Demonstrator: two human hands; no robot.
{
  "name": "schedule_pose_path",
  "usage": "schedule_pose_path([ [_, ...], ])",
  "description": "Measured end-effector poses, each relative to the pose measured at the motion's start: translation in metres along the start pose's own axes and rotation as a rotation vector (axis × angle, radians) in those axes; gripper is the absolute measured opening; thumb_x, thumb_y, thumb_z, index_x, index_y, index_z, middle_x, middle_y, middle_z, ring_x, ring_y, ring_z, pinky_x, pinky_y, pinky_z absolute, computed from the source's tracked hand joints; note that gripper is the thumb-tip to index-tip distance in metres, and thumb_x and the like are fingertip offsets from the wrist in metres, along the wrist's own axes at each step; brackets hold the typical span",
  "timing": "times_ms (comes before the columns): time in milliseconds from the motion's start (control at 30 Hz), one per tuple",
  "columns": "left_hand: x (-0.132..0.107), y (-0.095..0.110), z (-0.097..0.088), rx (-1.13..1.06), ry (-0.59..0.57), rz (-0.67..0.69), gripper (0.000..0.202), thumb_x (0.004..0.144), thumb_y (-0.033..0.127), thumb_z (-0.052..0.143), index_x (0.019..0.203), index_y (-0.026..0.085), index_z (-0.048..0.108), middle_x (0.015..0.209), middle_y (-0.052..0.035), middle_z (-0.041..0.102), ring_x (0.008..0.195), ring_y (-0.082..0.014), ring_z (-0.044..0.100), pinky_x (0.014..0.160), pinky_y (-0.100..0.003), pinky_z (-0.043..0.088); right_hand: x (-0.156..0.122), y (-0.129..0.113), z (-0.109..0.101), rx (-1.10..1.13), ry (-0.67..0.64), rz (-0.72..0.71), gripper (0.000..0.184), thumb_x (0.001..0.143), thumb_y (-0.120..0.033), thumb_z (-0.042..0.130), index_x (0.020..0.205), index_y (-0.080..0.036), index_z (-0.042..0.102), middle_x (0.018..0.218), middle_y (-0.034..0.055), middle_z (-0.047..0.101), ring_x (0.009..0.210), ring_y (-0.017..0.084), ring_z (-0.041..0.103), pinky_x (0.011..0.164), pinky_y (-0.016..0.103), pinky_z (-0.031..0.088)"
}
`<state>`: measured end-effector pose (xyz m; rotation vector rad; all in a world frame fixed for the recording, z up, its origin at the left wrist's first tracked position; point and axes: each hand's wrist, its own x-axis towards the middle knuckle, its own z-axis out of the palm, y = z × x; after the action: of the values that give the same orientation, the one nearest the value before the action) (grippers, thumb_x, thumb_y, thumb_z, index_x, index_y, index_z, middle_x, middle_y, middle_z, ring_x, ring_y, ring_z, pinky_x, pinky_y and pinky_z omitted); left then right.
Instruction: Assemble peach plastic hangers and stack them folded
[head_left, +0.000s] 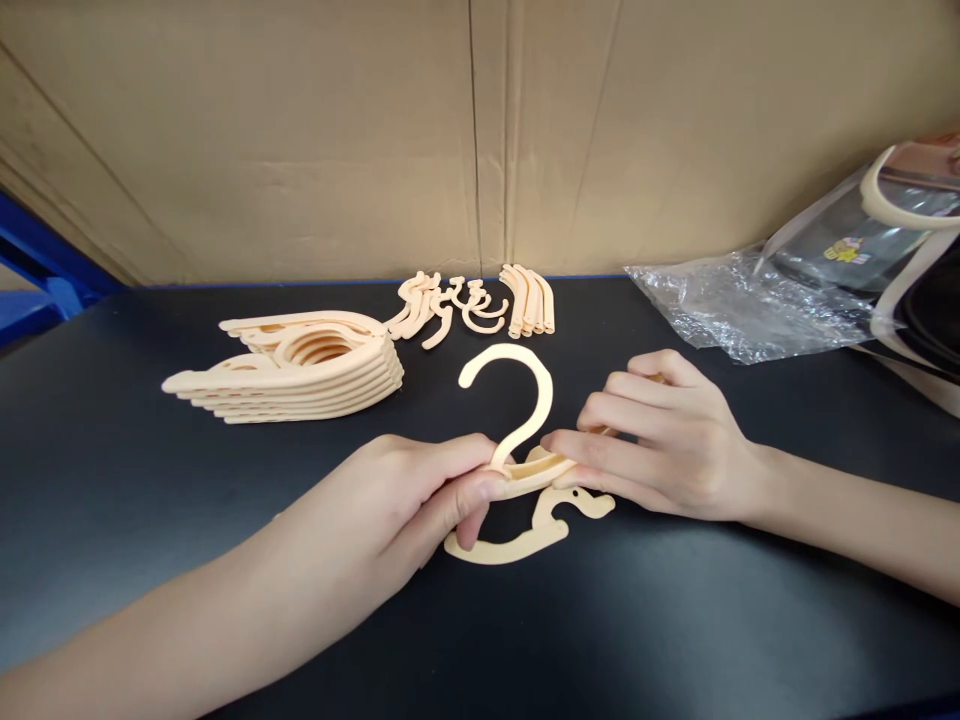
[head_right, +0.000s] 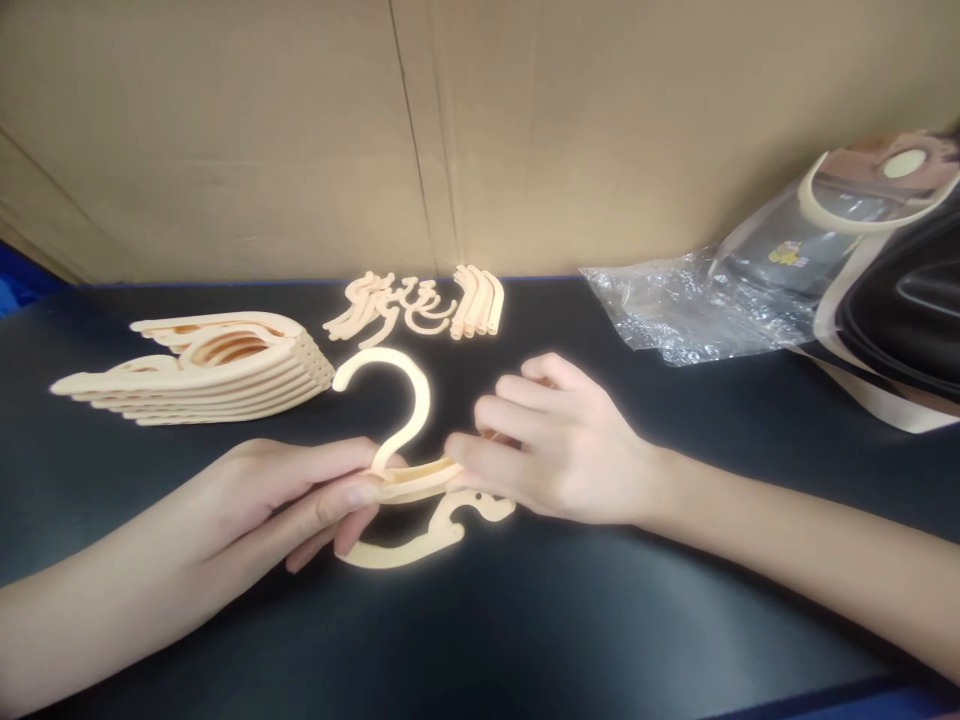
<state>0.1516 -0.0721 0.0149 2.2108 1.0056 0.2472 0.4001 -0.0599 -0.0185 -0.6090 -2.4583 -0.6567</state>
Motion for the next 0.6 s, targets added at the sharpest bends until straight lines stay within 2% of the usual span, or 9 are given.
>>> schedule_pose_path([
  [133, -0.0057, 0.0014, 0.0034, 0.202, 0.080, 0.040, 0.030, 0.099, 0.028, 0.028, 0.072, 0.022, 0.040, 0.056, 0.0062, 0.048, 0.044, -0.0093, 0.044, 0.043, -0.023, 0.030, 0.0007, -0.0008, -0.0001, 0.025, -0.001, 0.002, 0.030, 0.101, -0.035, 0.044, 0.090, -0.020, 0.067, 0.065, -0.0028, 0.056, 0.060, 0.012, 0.038, 0.065, 0.030, 0.031],
  [267, -0.0097, 0.0026, 0.0055, 0.302, 0.120, 0.116, 0.028, 0.100, 0.026, 0.026, 0.076, 0.022, 0.039, 0.055, 0.0074, 0.047, 0.039, -0.0095, 0.043, 0.040, -0.026, 0.026, 0.0010, -0.0016, -0.0007, 0.041, -0.008, 0.001, 0.029, 0.101, -0.035, 0.045, 0.091, -0.019, 0.067, 0.066, -0.0022, 0.057, 0.059, 0.012, 0.039, 0.063, 0.029, 0.031],
  [433, -0.0100, 0.0043, 0.0070, 0.345, 0.127, 0.166, 0.023, 0.100, 0.023, 0.030, 0.080, 0.022, 0.041, 0.056, 0.0079, 0.051, 0.039, -0.0095, 0.047, 0.040, -0.025, 0.029, 0.0012, -0.0006, -0.0002, 0.056, -0.005, 0.014, 0.030, 0.101, -0.036, 0.046, 0.091, -0.019, 0.068, 0.066, -0.0017, 0.058, 0.059, 0.012, 0.040, 0.062, 0.029, 0.031],
  [600, -0.0108, 0.0000, 0.0104, 0.475, 0.178, 0.166, 0.019, 0.096, 0.023, 0.037, 0.077, 0.023, 0.038, 0.048, 0.0096, 0.045, 0.032, -0.0098, 0.041, 0.036, -0.024, 0.023, 0.0009, -0.0010, -0.0003, 0.055, -0.011, 0.010, 0.028, 0.101, -0.034, 0.046, 0.092, -0.019, 0.067, 0.067, -0.0018, 0.058, 0.059, 0.012, 0.040, 0.063, 0.029, 0.031],
])
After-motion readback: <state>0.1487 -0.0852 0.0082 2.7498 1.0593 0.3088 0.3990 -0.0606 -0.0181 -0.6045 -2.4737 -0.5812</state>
